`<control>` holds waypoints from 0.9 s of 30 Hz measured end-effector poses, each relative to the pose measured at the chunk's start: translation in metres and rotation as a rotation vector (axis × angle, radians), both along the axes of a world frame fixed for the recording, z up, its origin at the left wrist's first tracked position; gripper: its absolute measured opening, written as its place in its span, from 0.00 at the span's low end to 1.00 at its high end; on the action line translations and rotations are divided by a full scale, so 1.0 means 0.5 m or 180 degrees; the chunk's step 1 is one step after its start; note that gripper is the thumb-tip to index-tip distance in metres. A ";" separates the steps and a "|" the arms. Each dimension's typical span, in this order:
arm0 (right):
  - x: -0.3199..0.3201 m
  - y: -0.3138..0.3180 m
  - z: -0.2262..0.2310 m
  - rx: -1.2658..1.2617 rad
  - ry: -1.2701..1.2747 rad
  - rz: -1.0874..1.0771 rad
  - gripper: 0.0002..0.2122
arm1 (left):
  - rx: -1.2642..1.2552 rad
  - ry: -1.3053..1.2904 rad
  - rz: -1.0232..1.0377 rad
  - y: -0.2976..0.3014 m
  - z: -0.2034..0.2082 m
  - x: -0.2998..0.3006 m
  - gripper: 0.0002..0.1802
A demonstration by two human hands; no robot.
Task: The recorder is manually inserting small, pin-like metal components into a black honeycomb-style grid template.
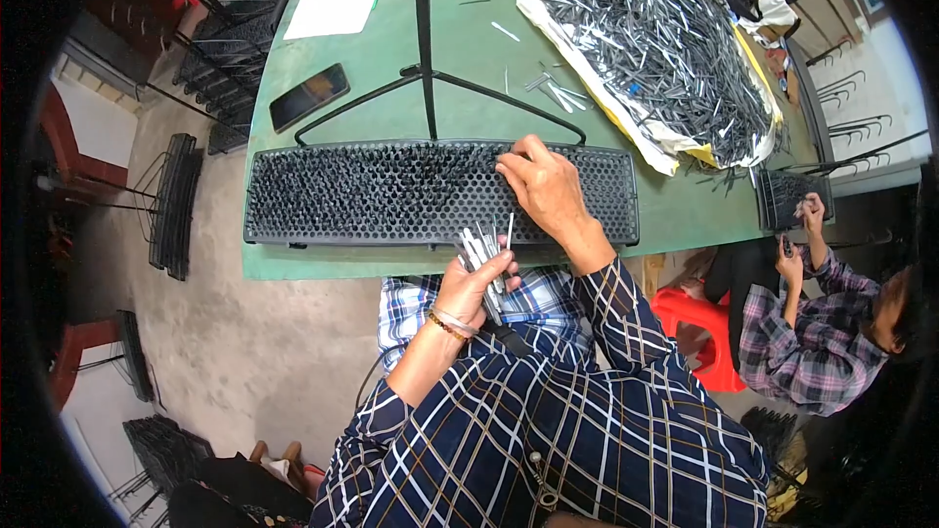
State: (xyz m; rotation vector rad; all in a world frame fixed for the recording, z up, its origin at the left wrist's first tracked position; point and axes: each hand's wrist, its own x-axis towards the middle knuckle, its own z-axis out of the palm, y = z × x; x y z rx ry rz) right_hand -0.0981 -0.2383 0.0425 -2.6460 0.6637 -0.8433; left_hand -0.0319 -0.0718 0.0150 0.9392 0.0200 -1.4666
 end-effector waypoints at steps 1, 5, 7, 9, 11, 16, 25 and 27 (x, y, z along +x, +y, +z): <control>-0.003 -0.002 -0.003 0.0009 0.0010 0.0016 0.08 | 0.0002 0.0004 0.0000 0.000 0.001 0.000 0.14; -0.011 0.017 0.014 0.0379 -0.0392 -0.0317 0.12 | -0.0008 0.0008 0.0033 0.002 -0.002 0.002 0.13; -0.029 0.024 0.021 0.1228 -0.0302 -0.0241 0.11 | -0.0039 0.0054 0.0115 0.001 -0.001 0.002 0.13; -0.041 0.039 0.015 0.2472 -0.0177 -0.0009 0.10 | -0.0082 -0.0049 0.0154 0.000 0.001 0.003 0.13; -0.049 0.056 0.009 0.3234 -0.0331 0.0189 0.09 | -0.0127 -0.0152 0.0189 -0.001 0.002 0.002 0.13; -0.048 0.042 0.025 0.3351 -0.1036 -0.0393 0.07 | -0.0003 -0.0072 -0.0014 -0.003 0.010 0.001 0.12; -0.002 -0.009 -0.025 0.1226 -0.1524 -0.0551 0.05 | -0.0004 -0.0171 -0.0534 0.002 -0.011 -0.003 0.14; 0.001 -0.005 -0.028 0.1225 -0.1461 -0.0533 0.05 | 0.0047 -0.0203 -0.0522 0.004 -0.008 -0.001 0.14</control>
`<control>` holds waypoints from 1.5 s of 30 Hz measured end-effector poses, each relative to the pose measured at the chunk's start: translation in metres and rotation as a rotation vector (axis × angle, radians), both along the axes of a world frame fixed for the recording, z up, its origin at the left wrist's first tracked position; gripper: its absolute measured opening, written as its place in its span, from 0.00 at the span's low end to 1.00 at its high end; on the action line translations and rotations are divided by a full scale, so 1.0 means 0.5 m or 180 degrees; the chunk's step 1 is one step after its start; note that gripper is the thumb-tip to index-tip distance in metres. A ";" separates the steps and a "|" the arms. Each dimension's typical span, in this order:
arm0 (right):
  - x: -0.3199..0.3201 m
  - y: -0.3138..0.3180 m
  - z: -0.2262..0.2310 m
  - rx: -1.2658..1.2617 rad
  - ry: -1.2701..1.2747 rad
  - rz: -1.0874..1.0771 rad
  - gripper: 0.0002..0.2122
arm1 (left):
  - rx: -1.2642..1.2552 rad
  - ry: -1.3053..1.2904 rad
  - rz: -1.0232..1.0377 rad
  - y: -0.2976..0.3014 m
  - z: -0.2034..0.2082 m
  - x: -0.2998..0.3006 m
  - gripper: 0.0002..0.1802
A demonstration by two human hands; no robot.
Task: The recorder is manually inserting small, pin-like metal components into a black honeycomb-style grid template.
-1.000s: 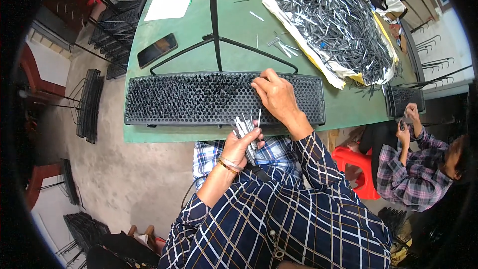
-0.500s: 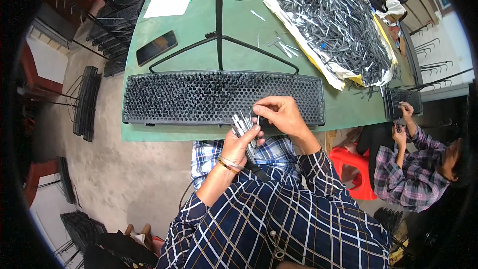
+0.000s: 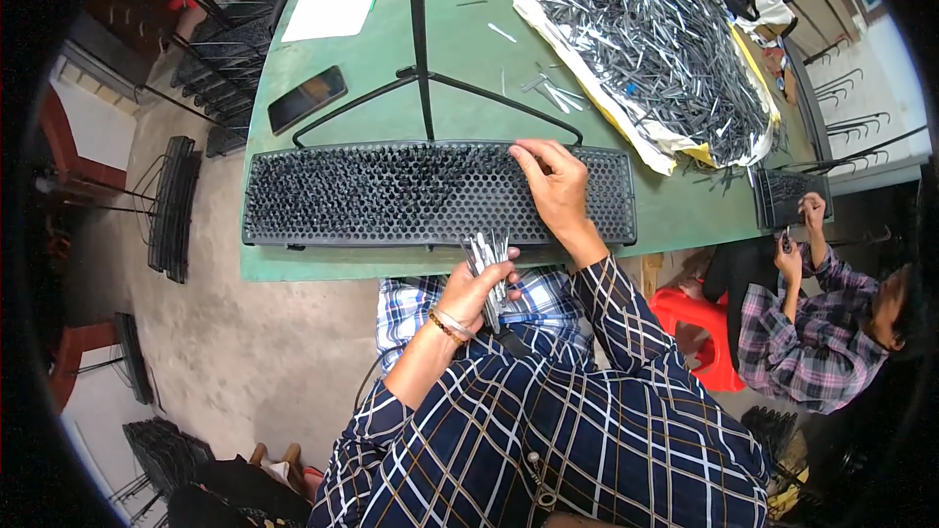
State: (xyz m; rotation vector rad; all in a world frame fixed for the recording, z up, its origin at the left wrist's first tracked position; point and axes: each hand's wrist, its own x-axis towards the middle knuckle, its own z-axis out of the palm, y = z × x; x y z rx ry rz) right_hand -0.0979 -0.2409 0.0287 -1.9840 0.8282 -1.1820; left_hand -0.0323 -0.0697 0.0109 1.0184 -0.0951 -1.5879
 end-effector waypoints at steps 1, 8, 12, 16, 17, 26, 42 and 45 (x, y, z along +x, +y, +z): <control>0.001 0.000 -0.005 -0.0001 -0.0001 -0.0001 0.05 | 0.0047 -0.0033 0.0011 0.001 0.001 0.001 0.14; 0.006 0.006 -0.003 -0.1066 0.0454 0.0035 0.05 | 0.0075 0.0097 0.0018 0.001 -0.002 0.006 0.14; 0.006 0.002 -0.002 -0.1257 0.0531 0.0073 0.06 | 0.0020 0.0089 0.0083 -0.001 0.012 0.005 0.15; 0.001 -0.004 -0.009 -0.1233 0.0675 0.0376 0.06 | 0.0049 0.0181 0.0109 0.000 0.006 0.005 0.15; -0.001 -0.004 -0.008 -0.1231 0.0678 0.0379 0.06 | 0.0051 0.0185 0.0111 0.000 0.007 0.005 0.15; -0.027 0.013 0.020 -0.0647 0.0684 0.0152 0.07 | 0.0004 0.0157 0.0194 0.000 0.002 0.008 0.14; -0.033 0.006 0.009 -0.0812 0.0821 0.0547 0.08 | -0.0038 0.0069 0.0168 -0.001 0.004 -0.001 0.13; -0.032 0.004 -0.007 -0.0763 0.0761 0.0553 0.07 | -0.0016 0.0048 0.0133 -0.003 0.003 -0.004 0.13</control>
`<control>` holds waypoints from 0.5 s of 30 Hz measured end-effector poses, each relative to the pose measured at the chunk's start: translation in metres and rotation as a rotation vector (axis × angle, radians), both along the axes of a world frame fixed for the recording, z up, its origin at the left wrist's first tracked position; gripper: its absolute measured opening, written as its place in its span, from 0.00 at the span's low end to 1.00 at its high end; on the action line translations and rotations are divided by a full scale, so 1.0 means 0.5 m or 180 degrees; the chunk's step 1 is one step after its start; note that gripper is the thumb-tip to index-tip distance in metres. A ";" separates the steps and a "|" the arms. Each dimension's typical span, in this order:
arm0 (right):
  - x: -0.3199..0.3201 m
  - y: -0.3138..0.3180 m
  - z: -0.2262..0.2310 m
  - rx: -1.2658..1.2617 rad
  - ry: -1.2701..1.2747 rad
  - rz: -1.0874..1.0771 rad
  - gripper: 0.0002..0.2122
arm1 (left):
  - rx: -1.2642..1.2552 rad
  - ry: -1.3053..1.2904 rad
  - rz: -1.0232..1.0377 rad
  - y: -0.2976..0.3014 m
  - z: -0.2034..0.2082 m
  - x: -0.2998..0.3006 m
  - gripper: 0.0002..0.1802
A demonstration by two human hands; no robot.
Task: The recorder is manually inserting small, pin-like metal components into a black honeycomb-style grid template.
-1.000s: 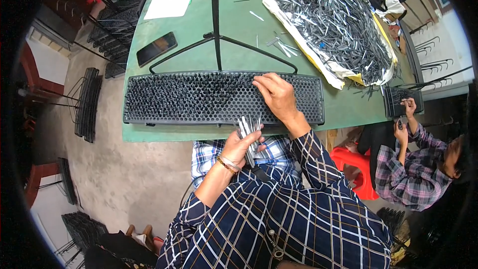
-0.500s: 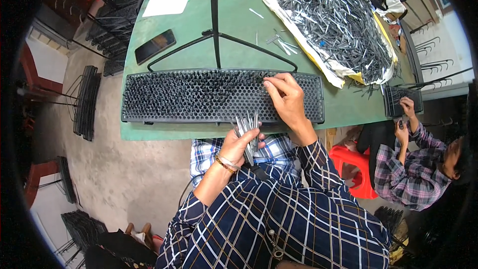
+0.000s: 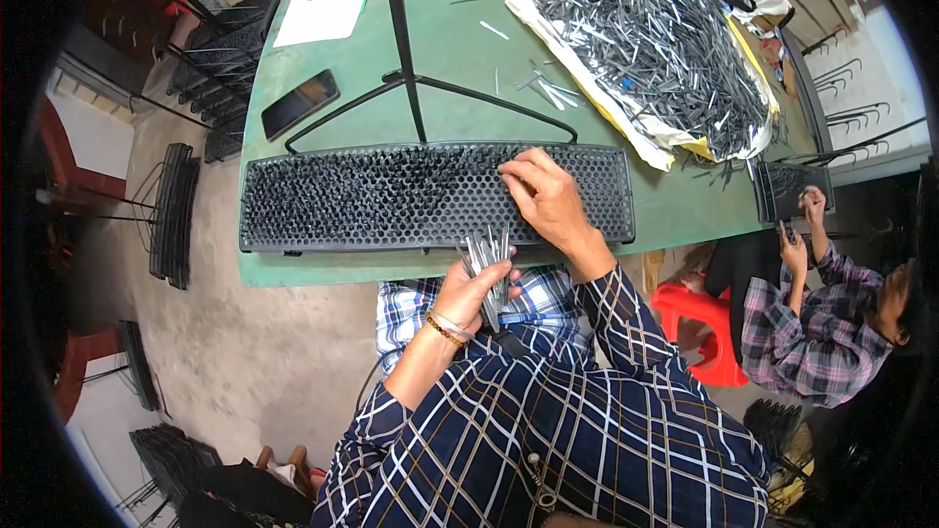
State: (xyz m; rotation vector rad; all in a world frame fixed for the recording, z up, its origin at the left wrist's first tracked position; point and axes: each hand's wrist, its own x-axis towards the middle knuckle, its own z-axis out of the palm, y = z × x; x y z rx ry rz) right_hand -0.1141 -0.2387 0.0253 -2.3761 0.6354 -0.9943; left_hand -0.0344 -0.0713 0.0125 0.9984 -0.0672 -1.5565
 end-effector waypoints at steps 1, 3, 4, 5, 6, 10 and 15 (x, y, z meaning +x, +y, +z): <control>0.000 -0.001 -0.006 0.0012 -0.0111 -0.0081 0.07 | -0.0008 0.0018 -0.0006 -0.001 0.000 -0.001 0.13; -0.001 0.002 0.010 0.0158 -0.0198 -0.0184 0.06 | -0.0017 0.0017 0.0009 -0.002 0.001 -0.001 0.13; -0.003 0.004 0.021 0.0302 -0.0286 -0.0288 0.06 | -0.0027 0.0014 0.0023 -0.002 0.002 -0.001 0.13; -0.008 0.010 0.037 0.0684 -0.0139 -0.0295 0.06 | -0.0028 0.0010 0.0025 -0.002 0.004 0.001 0.13; -0.015 0.013 0.045 0.0682 -0.0143 -0.0292 0.06 | -0.0086 0.0055 0.0125 0.000 0.006 0.001 0.13; -0.033 0.045 0.027 0.2248 0.0401 0.0691 0.12 | -0.0126 0.0012 0.0440 -0.003 0.016 0.007 0.09; -0.034 0.059 0.014 0.3095 0.0285 0.0598 0.13 | -0.0186 -0.0036 0.0463 -0.005 0.019 0.005 0.09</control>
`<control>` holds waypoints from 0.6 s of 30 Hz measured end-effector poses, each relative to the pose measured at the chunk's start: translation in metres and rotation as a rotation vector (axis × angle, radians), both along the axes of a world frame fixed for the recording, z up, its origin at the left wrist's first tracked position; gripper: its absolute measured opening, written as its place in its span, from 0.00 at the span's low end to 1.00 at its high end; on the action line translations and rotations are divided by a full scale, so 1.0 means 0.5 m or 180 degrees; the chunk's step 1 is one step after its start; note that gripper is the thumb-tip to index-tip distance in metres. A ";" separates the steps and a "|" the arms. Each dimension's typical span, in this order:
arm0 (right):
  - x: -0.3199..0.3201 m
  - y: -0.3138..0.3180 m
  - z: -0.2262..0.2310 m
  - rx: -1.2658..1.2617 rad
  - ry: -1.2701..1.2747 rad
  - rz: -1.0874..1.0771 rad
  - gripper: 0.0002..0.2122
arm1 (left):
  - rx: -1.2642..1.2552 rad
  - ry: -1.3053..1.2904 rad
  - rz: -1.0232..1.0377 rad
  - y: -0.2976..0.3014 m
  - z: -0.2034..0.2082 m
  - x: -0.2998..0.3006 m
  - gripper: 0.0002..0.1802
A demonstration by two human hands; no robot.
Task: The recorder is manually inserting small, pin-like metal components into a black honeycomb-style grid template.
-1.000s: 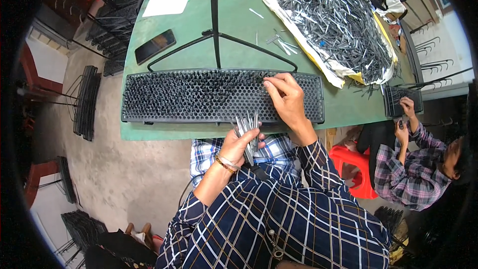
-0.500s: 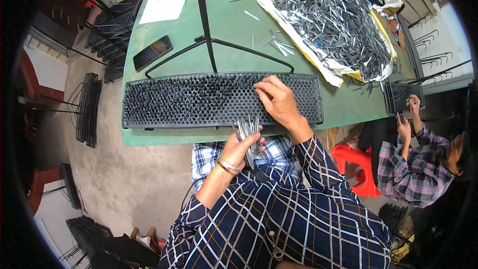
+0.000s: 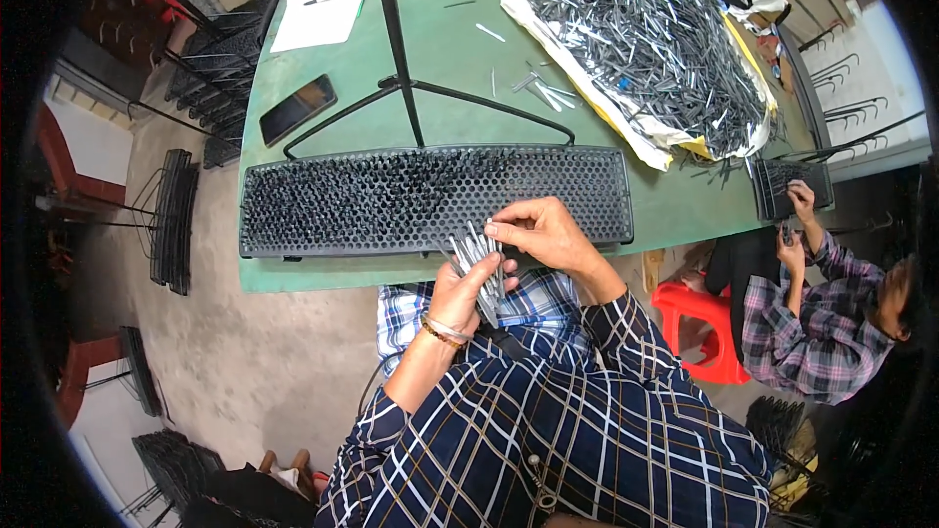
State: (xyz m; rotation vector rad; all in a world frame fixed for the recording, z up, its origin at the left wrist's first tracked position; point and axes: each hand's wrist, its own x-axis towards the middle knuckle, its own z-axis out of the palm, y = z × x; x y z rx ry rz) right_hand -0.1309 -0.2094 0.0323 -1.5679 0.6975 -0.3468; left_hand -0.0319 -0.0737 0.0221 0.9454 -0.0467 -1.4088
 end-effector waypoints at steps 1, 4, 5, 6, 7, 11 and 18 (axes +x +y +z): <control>0.000 0.001 0.002 0.0001 -0.0005 0.0008 0.13 | -0.0008 0.0046 -0.0008 0.002 0.000 0.001 0.09; -0.001 0.001 0.017 0.0424 0.0002 0.0042 0.11 | -0.0006 0.0159 0.0028 0.003 0.005 0.003 0.09; -0.002 -0.001 0.017 0.0487 0.0051 0.0006 0.11 | 0.0006 0.0224 0.0062 0.003 0.007 0.004 0.09; -0.001 -0.002 0.018 0.0549 0.0101 -0.0032 0.10 | 0.0006 0.0225 0.0073 0.002 0.006 0.004 0.09; -0.001 -0.001 0.018 0.0553 0.0094 -0.0026 0.10 | -0.0002 0.0265 0.0075 0.002 0.004 0.004 0.09; 0.007 0.000 0.018 0.0507 0.0050 -0.0090 0.09 | 0.0108 0.0246 0.0089 0.003 0.003 0.006 0.10; 0.041 -0.013 0.046 -0.0025 -0.0508 -0.0937 0.09 | 0.0122 0.0205 0.0028 0.009 -0.020 0.009 0.09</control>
